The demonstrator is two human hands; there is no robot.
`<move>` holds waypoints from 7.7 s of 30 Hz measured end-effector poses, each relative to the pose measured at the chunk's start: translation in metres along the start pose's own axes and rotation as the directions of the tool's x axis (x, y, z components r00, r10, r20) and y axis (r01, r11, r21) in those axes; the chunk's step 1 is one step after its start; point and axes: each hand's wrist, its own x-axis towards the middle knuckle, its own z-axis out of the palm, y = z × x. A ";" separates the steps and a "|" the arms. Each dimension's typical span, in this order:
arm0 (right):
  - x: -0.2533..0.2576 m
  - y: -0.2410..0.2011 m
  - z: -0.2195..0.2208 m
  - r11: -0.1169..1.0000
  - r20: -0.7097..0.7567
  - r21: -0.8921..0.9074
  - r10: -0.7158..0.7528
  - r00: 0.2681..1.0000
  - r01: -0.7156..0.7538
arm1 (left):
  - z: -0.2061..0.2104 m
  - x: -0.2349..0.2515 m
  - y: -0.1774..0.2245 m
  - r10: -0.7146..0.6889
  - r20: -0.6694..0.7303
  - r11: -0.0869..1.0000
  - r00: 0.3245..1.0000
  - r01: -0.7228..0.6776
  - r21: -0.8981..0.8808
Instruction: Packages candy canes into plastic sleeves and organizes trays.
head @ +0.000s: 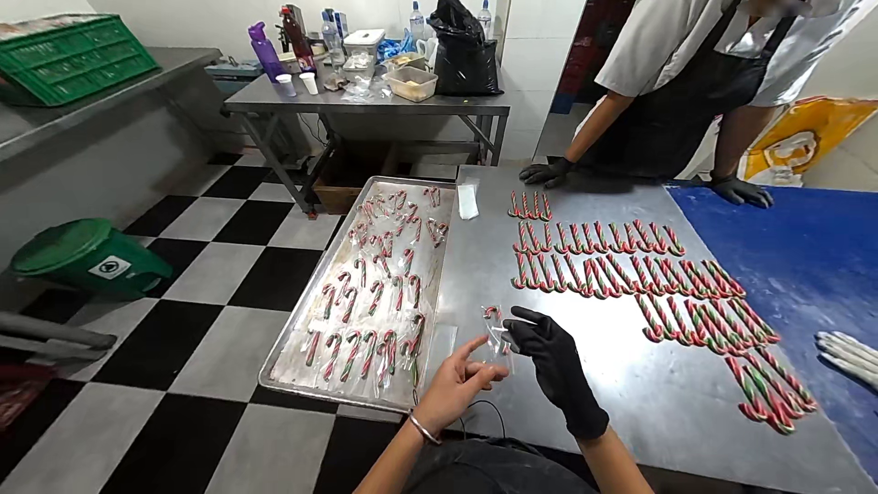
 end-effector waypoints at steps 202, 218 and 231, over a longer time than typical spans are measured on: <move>-0.029 0.019 0.015 0.509 0.398 -0.642 -0.417 0.817 0.573 | -0.015 0.019 -0.026 0.674 -0.119 0.646 0.729 -0.505 0.572; 0.012 0.071 -0.033 0.618 0.024 -0.737 -0.382 0.924 0.274 | -0.095 0.069 -0.091 -0.165 -0.565 0.728 0.808 0.487 0.483; 0.123 0.026 -0.275 0.033 -0.228 -0.971 -0.412 0.882 -0.235 | -0.107 0.046 -0.098 -0.017 -0.635 0.850 0.772 0.345 0.397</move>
